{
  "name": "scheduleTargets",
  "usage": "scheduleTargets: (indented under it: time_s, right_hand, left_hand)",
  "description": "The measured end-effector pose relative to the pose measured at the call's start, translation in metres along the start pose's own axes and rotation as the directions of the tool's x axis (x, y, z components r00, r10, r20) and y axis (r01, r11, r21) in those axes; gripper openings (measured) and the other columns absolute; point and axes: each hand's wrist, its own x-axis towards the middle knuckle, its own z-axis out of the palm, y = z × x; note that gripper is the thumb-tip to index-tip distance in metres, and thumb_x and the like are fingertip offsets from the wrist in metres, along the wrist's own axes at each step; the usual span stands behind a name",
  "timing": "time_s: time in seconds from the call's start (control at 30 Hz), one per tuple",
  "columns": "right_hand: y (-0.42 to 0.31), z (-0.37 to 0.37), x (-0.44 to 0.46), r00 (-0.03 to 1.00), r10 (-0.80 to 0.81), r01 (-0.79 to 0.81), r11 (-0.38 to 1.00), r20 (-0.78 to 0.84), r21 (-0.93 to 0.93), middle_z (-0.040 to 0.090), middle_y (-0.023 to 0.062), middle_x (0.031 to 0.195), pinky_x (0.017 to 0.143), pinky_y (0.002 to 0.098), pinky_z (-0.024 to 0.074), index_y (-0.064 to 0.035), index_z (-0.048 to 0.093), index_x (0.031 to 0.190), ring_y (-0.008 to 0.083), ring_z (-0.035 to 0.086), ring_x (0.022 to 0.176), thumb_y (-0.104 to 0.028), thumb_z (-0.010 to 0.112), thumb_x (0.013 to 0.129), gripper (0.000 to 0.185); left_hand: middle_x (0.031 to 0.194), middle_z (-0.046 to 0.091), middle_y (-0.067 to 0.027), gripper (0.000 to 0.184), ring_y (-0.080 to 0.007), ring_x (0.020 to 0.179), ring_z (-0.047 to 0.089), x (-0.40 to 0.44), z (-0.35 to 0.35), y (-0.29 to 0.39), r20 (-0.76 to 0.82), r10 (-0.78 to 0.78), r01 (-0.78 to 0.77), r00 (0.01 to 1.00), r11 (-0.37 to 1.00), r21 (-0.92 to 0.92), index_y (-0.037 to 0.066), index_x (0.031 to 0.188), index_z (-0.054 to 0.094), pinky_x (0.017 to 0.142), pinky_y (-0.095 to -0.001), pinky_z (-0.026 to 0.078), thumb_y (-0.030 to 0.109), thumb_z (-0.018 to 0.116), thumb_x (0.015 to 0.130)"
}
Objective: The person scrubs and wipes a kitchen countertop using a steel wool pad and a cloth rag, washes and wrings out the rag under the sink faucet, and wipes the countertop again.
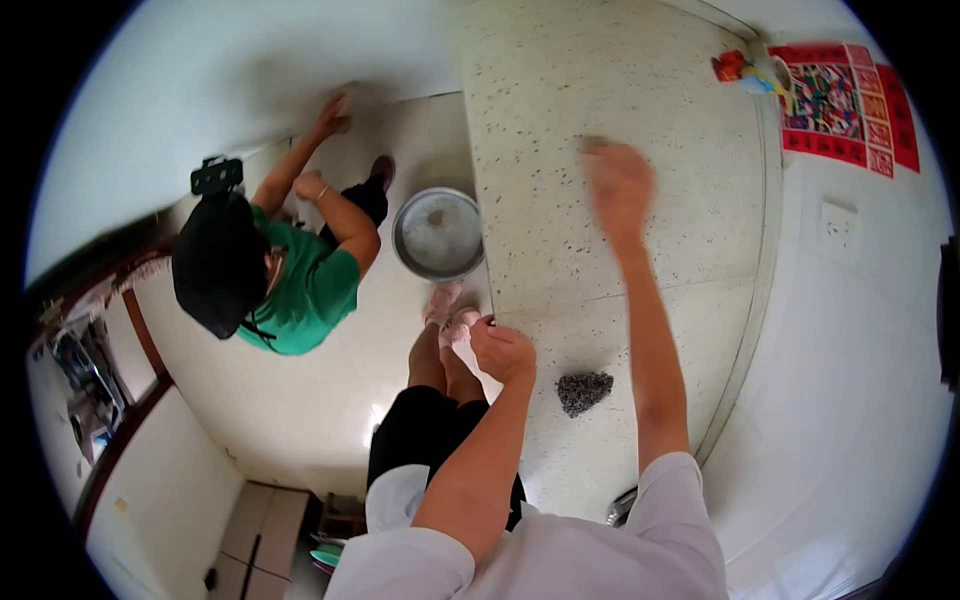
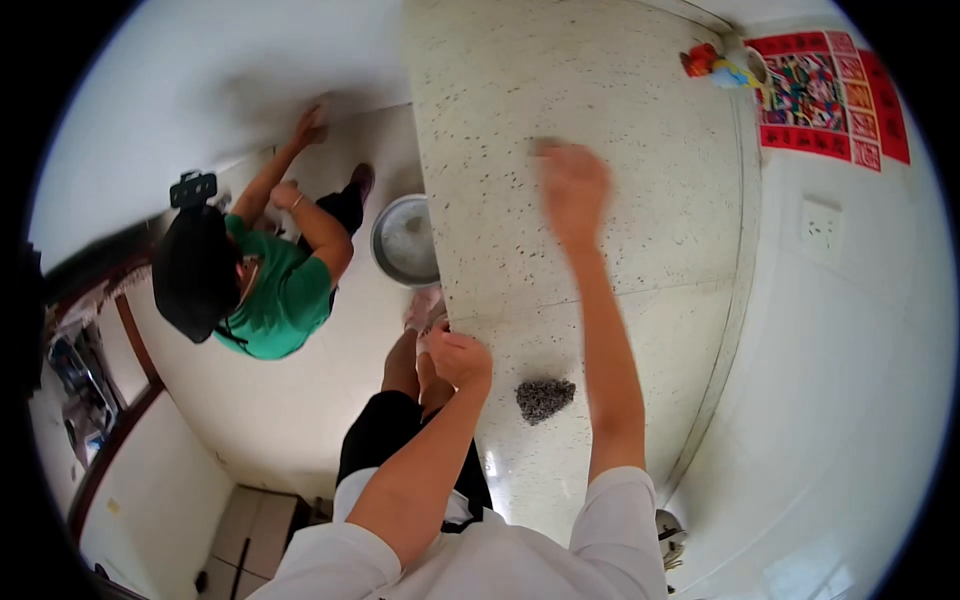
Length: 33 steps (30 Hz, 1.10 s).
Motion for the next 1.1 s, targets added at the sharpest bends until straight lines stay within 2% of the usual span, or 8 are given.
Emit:
scheduleTargets:
  time_s: [0.13, 0.27, 0.33, 0.43, 0.5, 0.6, 0.87, 1.1]
  right_hand:
    - [0.142, -0.036, -0.035, 0.951, 0.242, -0.293, 0.902, -0.192, -0.317, 0.061, 0.0092, 0.105, 0.084, 0.0417, 0.0412, -0.0102, 0.059, 0.112, 0.0265, 0.055, 0.096, -0.030, 0.059, 0.085, 0.033]
    - [0.116, -0.016, 0.004, 0.725, 0.567, -0.689, 0.592, -0.391, -0.418, 0.058, 0.0091, 0.110, 0.082, 0.0460, 0.0414, -0.0130, 0.055, 0.118, 0.0298, 0.055, 0.094, -0.037, 0.056, 0.086, 0.040]
    - [0.084, -0.019, 0.026, 0.804, 0.562, -0.595, 0.758, -0.195, -0.267, 0.060, 0.0087, 0.104, 0.083, 0.0446, 0.0417, -0.0113, 0.057, 0.114, 0.0285, 0.056, 0.091, -0.033, 0.057, 0.086, 0.035]
    - [0.014, 0.014, 0.025, 0.955, -0.086, 0.054, 0.992, -0.286, -0.117, 0.064, 0.0095, 0.082, 0.071, 0.0377, 0.0441, -0.0053, 0.063, 0.083, 0.0237, 0.058, 0.077, -0.017, 0.061, 0.080, 0.012]
    - [-0.053, 0.003, 0.004, 0.999, -0.015, 0.024, 0.980, -0.048, 0.199, 0.059, 0.0110, 0.076, 0.073, 0.0360, 0.0424, -0.0081, 0.063, 0.079, 0.0253, 0.057, 0.079, -0.009, 0.062, 0.071, 0.008]
    - [-0.083, -0.034, -0.046, 0.999, 0.044, -0.041, 0.960, -0.006, 0.276, 0.060, 0.0087, 0.101, 0.089, 0.0445, 0.0381, -0.0149, 0.063, 0.092, 0.0293, 0.051, 0.104, -0.011, 0.060, 0.076, 0.017]
    - [0.143, -0.101, -0.123, 0.739, 0.626, -0.673, 0.707, -0.251, -0.217, 0.044, 0.0176, 0.124, 0.097, 0.0496, 0.0303, -0.0166, 0.052, 0.118, 0.0371, 0.039, 0.117, -0.032, 0.054, 0.089, 0.032]
    - [0.197, -0.043, 0.040, 0.769, 0.562, -0.631, 0.743, -0.305, -0.222, 0.049, 0.0192, 0.112, 0.082, 0.0519, 0.0391, -0.0126, 0.052, 0.112, 0.0375, 0.046, 0.101, -0.029, 0.052, 0.084, 0.033]
  left_hand:
    - [0.086, 0.056, -0.0137, 0.022, -0.0358, 0.083, 0.053, 0.011, -0.008, 0.009, -0.007, -0.005, 0.005, 1.000, 1.000, 0.002, 0.004, 0.087, 0.055, 0.071, -0.0466, 0.044, 0.016, 0.037, 0.083]
    - [0.087, 0.056, -0.0136, 0.022, -0.0357, 0.085, 0.053, 0.011, -0.005, 0.000, 0.003, 0.027, -0.027, 1.000, 1.000, -0.013, 0.004, 0.087, 0.056, 0.073, -0.0457, 0.044, 0.015, 0.037, 0.084]
    - [0.088, 0.057, -0.0145, 0.024, -0.0359, 0.086, 0.053, 0.006, -0.003, 0.002, 0.016, -0.018, 0.018, 1.000, 1.000, 0.012, 0.003, 0.087, 0.057, 0.074, -0.0453, 0.044, 0.015, 0.037, 0.084]
    - [0.089, 0.058, -0.0157, 0.025, -0.0366, 0.086, 0.054, 0.003, -0.002, 0.007, -0.066, 0.060, -0.057, 0.996, 0.997, 0.048, 0.001, 0.088, 0.058, 0.074, -0.0454, 0.045, 0.015, 0.037, 0.085]
    - [0.093, 0.061, -0.0205, 0.030, -0.0395, 0.086, 0.057, 0.002, 0.017, -0.016, -0.156, 0.122, -0.114, 0.980, 0.992, 0.059, -0.002, 0.094, 0.059, 0.074, -0.0457, 0.047, 0.014, 0.035, 0.086]
    - [0.093, 0.062, -0.0226, 0.033, -0.0410, 0.085, 0.058, 0.003, 0.014, -0.021, -0.003, 0.017, -0.016, 1.000, 0.998, 0.061, -0.003, 0.097, 0.059, 0.074, -0.0471, 0.047, 0.017, 0.034, 0.088]
    - [0.099, 0.060, -0.0214, 0.043, -0.0407, 0.090, 0.057, -0.005, 0.003, -0.003, 0.013, -0.064, 0.061, 0.998, 0.984, 0.170, -0.002, 0.103, 0.055, 0.077, -0.0468, 0.047, 0.024, 0.023, 0.092]
    - [0.105, 0.059, -0.0218, 0.048, -0.0403, 0.094, 0.057, -0.008, 0.002, 0.001, 0.065, -0.150, 0.135, 0.987, 0.972, 0.192, -0.003, 0.106, 0.055, 0.081, -0.0471, 0.047, 0.027, 0.020, 0.093]
